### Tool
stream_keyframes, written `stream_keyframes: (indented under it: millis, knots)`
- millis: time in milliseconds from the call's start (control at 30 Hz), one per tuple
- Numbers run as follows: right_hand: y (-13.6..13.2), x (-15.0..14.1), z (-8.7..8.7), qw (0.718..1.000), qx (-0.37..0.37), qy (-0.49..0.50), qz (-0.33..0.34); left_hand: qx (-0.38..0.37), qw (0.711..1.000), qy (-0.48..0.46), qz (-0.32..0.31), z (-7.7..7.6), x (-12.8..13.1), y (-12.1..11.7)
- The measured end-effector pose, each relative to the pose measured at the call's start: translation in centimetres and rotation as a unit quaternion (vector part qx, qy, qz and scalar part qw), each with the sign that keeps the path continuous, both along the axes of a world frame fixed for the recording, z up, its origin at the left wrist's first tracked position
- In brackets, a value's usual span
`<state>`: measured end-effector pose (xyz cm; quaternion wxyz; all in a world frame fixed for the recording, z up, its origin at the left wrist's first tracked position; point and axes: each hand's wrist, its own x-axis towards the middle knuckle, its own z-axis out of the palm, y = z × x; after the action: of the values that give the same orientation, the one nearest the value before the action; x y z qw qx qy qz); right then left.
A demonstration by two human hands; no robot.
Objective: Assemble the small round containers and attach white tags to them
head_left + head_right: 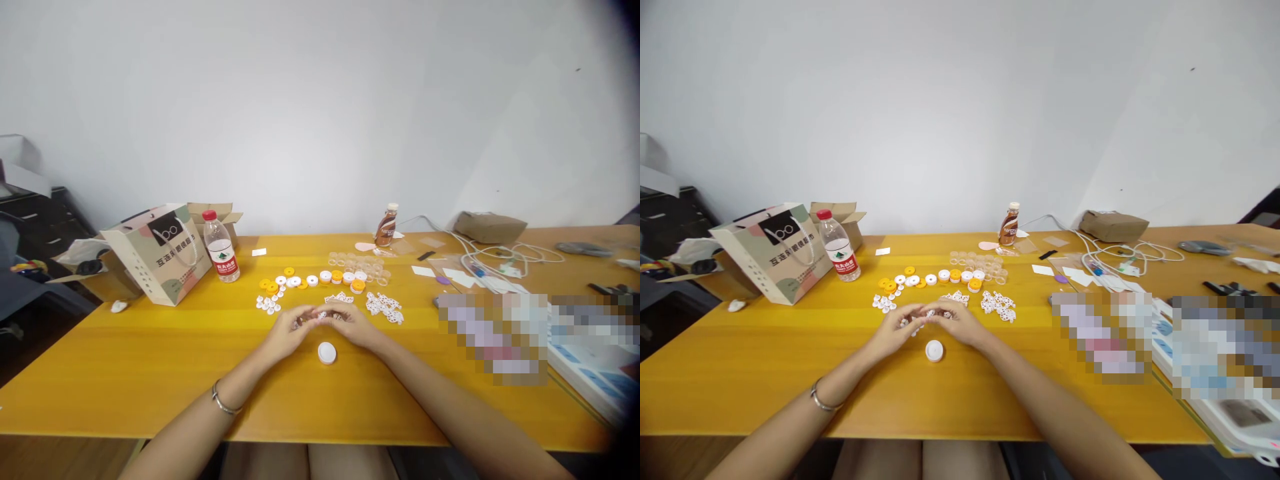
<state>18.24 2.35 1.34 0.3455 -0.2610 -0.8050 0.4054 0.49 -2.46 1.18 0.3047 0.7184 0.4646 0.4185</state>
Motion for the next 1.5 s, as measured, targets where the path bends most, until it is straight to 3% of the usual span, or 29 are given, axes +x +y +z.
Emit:
stream_keyframes:
  millis: [67, 267, 567, 700, 900, 1333, 1500]
  knots:
    - [-0.26, -0.09, 0.03, 1.0, 0.0, -0.005, 0.013, -0.015, 1.0, -0.017, -0.019, -0.22, 0.07, 0.11]
    - [-0.65, -0.38, 0.06, 0.998, -0.051, 0.038, 0.017, -0.021, 0.998, -0.055, 0.013, -0.53, -0.07, 0.31]
    - [-0.85, -0.33, 0.29, 0.995, -0.076, 0.059, 0.006, -0.1, 0.985, -0.14, 0.001, -0.56, -0.41, 0.73]
    - [-0.79, -0.44, 0.41, 0.988, -0.135, 0.078, 0.017, -0.078, 0.986, -0.146, 0.018, -0.86, -0.38, 0.85]
    - [-0.46, -0.39, 0.14, 0.982, -0.171, 0.08, -0.003, -0.036, 0.996, -0.08, 0.024, -0.58, -0.1, 0.48]
    - [-0.86, -0.46, 0.43, 0.979, -0.177, 0.095, -0.019, 0.066, 0.998, -0.001, -0.013, -0.02, -0.32, -0.13]
    - [-0.86, -0.57, 0.53, 0.98, -0.171, 0.098, 0.01, 0.052, 0.998, -0.025, 0.005, -0.51, -0.4, 0.24]
